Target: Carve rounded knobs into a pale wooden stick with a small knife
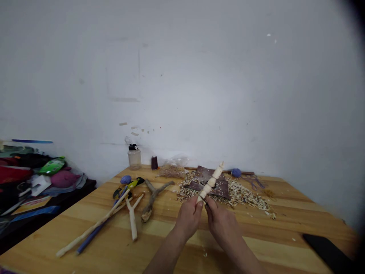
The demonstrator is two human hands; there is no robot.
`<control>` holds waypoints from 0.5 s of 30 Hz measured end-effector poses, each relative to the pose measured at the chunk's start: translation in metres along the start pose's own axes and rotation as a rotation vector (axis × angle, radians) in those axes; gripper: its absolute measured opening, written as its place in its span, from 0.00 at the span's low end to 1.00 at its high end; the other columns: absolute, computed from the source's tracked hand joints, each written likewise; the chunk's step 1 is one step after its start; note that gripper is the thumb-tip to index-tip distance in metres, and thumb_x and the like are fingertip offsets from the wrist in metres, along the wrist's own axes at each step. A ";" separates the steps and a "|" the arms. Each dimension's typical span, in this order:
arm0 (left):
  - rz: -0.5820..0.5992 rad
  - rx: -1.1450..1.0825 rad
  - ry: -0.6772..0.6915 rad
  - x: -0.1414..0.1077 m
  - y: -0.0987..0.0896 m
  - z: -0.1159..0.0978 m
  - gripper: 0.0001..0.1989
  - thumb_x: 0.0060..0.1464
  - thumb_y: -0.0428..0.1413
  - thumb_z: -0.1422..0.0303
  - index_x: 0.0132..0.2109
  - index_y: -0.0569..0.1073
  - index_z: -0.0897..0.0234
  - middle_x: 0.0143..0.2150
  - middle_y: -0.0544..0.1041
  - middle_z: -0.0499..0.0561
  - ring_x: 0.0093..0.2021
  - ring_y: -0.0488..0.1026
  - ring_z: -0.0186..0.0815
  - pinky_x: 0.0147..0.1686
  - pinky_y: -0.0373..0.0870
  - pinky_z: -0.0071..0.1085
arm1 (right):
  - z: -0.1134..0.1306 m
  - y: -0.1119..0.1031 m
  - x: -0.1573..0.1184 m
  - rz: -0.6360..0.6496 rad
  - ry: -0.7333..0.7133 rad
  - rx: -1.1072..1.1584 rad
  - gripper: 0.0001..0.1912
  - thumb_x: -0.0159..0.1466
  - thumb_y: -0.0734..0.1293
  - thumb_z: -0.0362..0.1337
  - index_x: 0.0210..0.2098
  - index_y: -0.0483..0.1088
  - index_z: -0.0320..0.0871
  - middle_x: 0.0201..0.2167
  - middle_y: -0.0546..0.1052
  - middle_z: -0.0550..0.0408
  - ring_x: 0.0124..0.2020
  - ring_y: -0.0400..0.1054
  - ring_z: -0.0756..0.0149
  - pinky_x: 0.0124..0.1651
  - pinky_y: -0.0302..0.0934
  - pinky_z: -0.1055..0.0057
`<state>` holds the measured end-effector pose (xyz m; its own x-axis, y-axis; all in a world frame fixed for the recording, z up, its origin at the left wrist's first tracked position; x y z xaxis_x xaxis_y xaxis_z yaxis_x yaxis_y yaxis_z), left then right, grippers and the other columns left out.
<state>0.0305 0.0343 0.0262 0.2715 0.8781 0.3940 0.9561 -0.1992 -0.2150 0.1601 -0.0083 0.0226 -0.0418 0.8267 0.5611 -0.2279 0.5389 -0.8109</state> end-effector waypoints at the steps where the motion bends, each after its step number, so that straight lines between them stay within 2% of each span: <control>1: -0.017 0.092 0.026 -0.001 -0.001 -0.001 0.09 0.52 0.52 0.60 0.32 0.71 0.61 0.23 0.67 0.49 0.26 0.62 0.35 0.29 0.55 0.28 | 0.000 0.001 0.000 0.007 0.002 -0.011 0.15 0.65 0.53 0.36 0.50 0.63 0.48 0.32 0.77 0.53 0.25 0.70 0.67 0.23 0.49 0.74; 5: -0.051 0.400 0.039 -0.004 -0.001 -0.003 0.08 0.53 0.51 0.63 0.34 0.71 0.61 0.24 0.67 0.52 0.28 0.65 0.40 0.33 0.55 0.32 | 0.000 0.002 0.000 0.023 0.006 -0.019 0.15 0.65 0.53 0.36 0.49 0.64 0.48 0.32 0.77 0.54 0.24 0.70 0.67 0.22 0.47 0.74; 9: -0.082 0.482 0.045 -0.005 0.003 -0.002 0.07 0.52 0.51 0.63 0.33 0.70 0.62 0.27 0.67 0.54 0.30 0.66 0.42 0.34 0.55 0.33 | -0.001 -0.001 0.001 0.069 0.052 -0.002 0.15 0.65 0.53 0.37 0.49 0.64 0.49 0.27 0.77 0.55 0.23 0.70 0.66 0.22 0.47 0.74; 12: -0.125 0.311 0.015 -0.003 0.005 0.002 0.07 0.50 0.54 0.63 0.33 0.71 0.61 0.27 0.68 0.53 0.31 0.65 0.39 0.32 0.55 0.31 | -0.004 -0.001 0.003 0.083 0.068 0.104 0.16 0.65 0.53 0.38 0.49 0.64 0.50 0.29 0.77 0.54 0.25 0.71 0.64 0.24 0.51 0.74; 15: -0.044 -0.095 -0.119 0.002 0.007 0.006 0.10 0.46 0.56 0.59 0.31 0.69 0.62 0.21 0.63 0.46 0.22 0.58 0.31 0.23 0.52 0.26 | -0.010 -0.001 0.006 0.046 0.052 0.320 0.16 0.65 0.52 0.40 0.47 0.64 0.47 0.29 0.77 0.54 0.28 0.71 0.64 0.27 0.56 0.74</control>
<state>0.0370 0.0372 0.0203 0.2197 0.9310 0.2914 0.9744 -0.1947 -0.1125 0.1702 -0.0024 0.0245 -0.0114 0.8605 0.5093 -0.5218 0.4294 -0.7371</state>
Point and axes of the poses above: each hand's wrist, its own x-axis towards the middle knuckle, its own y-axis out of the palm, z = x × y, the point moved 1 cm from there along x, towards the middle knuckle
